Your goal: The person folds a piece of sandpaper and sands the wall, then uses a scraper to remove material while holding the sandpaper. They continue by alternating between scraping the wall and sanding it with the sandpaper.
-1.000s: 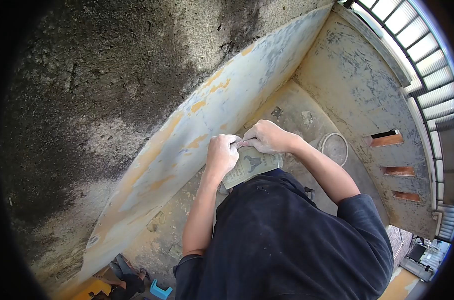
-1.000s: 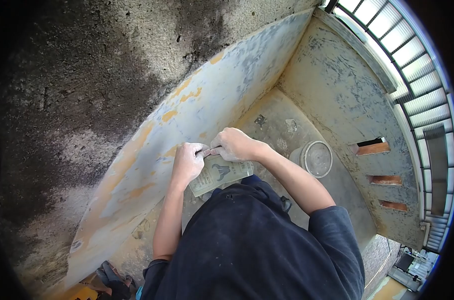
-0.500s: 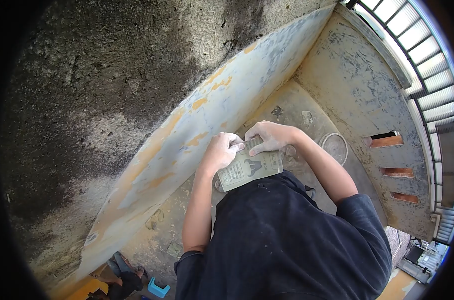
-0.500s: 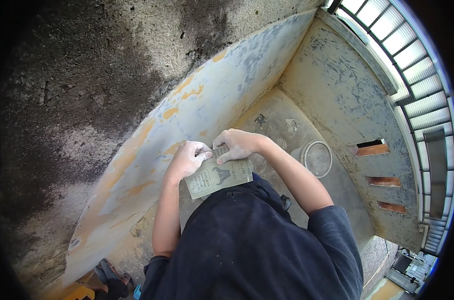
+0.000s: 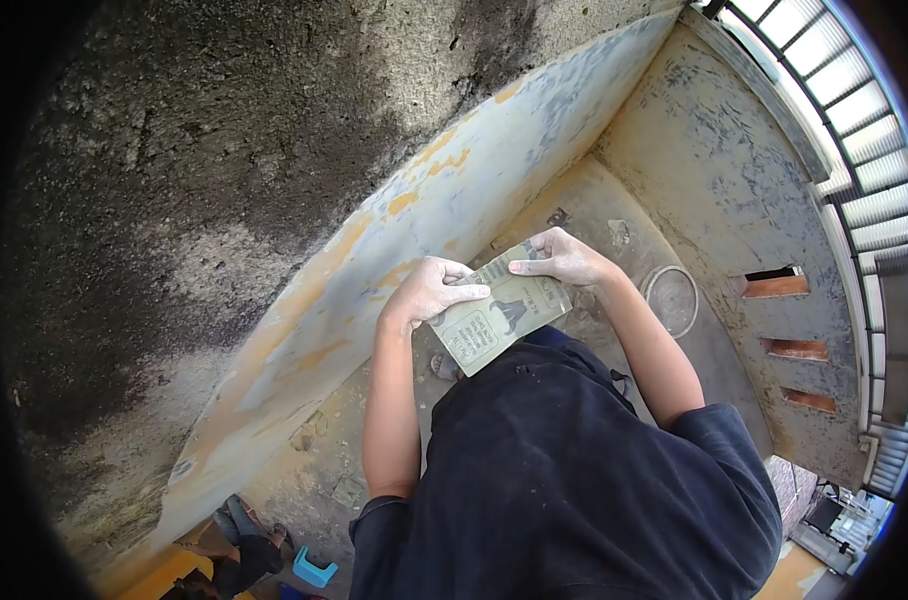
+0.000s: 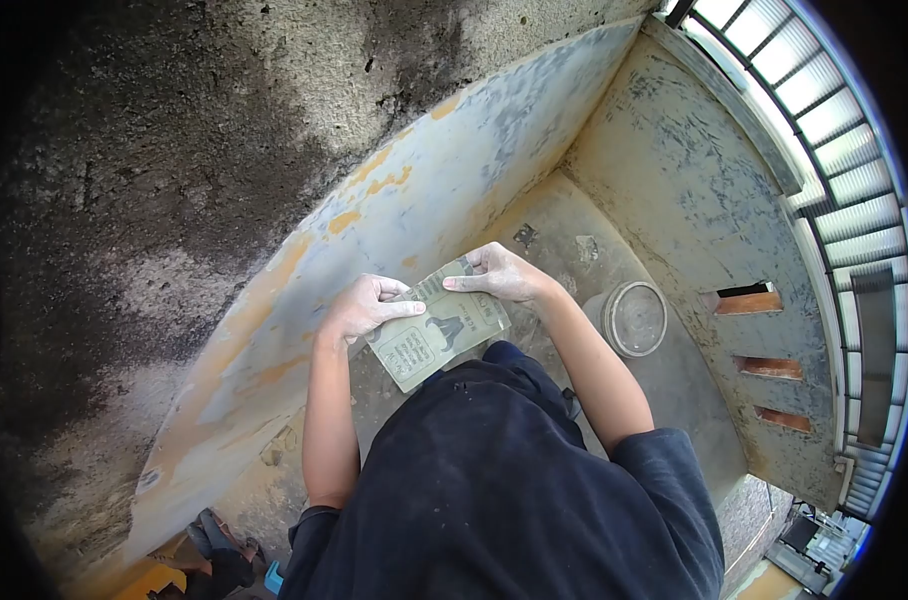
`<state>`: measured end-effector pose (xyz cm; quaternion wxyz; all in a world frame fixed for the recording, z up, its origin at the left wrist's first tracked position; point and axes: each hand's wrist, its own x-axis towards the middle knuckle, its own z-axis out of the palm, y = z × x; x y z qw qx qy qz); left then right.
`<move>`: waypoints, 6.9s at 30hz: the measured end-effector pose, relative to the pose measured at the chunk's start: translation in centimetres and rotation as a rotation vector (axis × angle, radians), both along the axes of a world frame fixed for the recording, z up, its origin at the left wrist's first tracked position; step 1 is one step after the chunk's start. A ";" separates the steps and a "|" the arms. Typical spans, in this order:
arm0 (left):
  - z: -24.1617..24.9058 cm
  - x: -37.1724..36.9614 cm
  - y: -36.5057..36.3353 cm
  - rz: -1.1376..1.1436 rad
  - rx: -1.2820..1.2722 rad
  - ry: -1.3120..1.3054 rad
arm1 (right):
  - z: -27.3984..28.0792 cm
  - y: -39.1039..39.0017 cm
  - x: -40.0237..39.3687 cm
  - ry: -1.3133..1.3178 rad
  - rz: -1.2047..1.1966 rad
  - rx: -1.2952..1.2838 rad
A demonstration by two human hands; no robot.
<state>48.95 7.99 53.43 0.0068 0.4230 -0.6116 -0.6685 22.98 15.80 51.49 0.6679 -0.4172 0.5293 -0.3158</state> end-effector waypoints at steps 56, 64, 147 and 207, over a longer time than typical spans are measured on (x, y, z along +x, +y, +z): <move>-0.7 -0.6 1.0 0.074 -0.439 0.287 | 4.4 -3.1 1.8 0.288 0.349 -0.480; -4.0 0.0 2.1 0.255 -0.267 0.420 | 3.1 -1.7 2.9 0.291 0.203 -0.537; -0.8 -1.9 -0.7 -0.320 0.006 0.110 | 3.6 -3.9 0.8 0.180 0.751 -0.024; -5.9 1.6 2.0 0.269 0.069 0.121 | -12.1 2.5 2.5 -0.398 -0.739 0.348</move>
